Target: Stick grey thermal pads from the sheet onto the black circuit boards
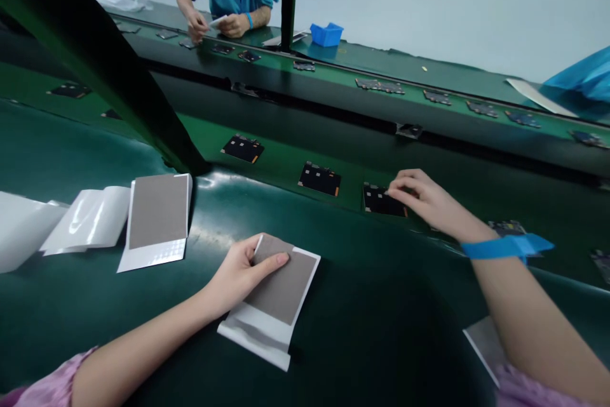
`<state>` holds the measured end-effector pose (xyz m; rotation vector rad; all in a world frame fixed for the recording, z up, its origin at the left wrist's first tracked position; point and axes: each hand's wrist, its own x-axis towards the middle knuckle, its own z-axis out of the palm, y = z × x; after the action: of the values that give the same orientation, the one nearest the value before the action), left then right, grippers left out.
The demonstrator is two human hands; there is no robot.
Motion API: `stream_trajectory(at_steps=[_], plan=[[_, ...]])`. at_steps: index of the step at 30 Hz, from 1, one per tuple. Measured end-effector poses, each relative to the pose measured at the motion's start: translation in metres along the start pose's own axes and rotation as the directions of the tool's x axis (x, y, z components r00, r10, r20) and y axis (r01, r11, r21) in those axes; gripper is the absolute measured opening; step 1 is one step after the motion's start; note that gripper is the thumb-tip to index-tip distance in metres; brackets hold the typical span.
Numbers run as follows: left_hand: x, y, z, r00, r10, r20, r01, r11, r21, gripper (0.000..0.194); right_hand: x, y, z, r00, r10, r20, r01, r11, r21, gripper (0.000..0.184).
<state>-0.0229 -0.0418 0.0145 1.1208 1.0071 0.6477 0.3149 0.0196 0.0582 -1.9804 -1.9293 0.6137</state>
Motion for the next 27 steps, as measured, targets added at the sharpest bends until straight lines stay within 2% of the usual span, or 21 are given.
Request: stream_trajectory(at_steps=[2, 4, 11, 16, 19, 24, 27], plan=[[0.0, 0.0, 0.0, 1.0, -0.001, 0.008, 0.001, 1.0, -0.004, 0.027, 0.017, 0.024, -0.011, 0.988, 0.139, 0.062, -0.136, 0.99, -0.044, 0.013], [0.0, -0.001, 0.0, 1.0, -0.007, 0.013, 0.007, 1.0, -0.005, 0.027, 0.026, 0.038, -0.015, 0.971, 0.216, 0.099, -0.211, 0.976, -0.058, 0.014], [0.0, -0.001, 0.002, 1.0, -0.014, -0.007, 0.014, 1.0, 0.011, 0.028, 0.026, 0.056, -0.016, 0.956, 0.266, 0.121, -0.261, 0.964, -0.056, 0.015], [0.0, 0.0, 0.002, 0.999, -0.026, -0.032, 0.026, 0.999, 0.027, 0.028, 0.023, 0.055, -0.017, 0.94, 0.313, 0.139, -0.297, 0.947, -0.121, 0.016], [-0.001, -0.002, 0.002, 0.999, -0.022, -0.028, 0.023, 0.999, 0.034, 0.029, 0.016, 0.047, -0.016, 0.917, 0.39, 0.085, -0.378, 0.917, -0.131, 0.006], [-0.001, -0.003, 0.002, 0.999, -0.028, -0.028, 0.029, 0.999, 0.028, 0.029, -0.007, 0.037, -0.011, 0.823, 0.557, -0.112, -0.568, 0.808, -0.158, 0.023], [0.0, -0.003, 0.002, 0.999, -0.024, -0.025, 0.025, 0.999, 0.039, 0.029, -0.019, 0.037, -0.004, 0.785, 0.611, -0.099, -0.619, 0.766, -0.175, 0.033]])
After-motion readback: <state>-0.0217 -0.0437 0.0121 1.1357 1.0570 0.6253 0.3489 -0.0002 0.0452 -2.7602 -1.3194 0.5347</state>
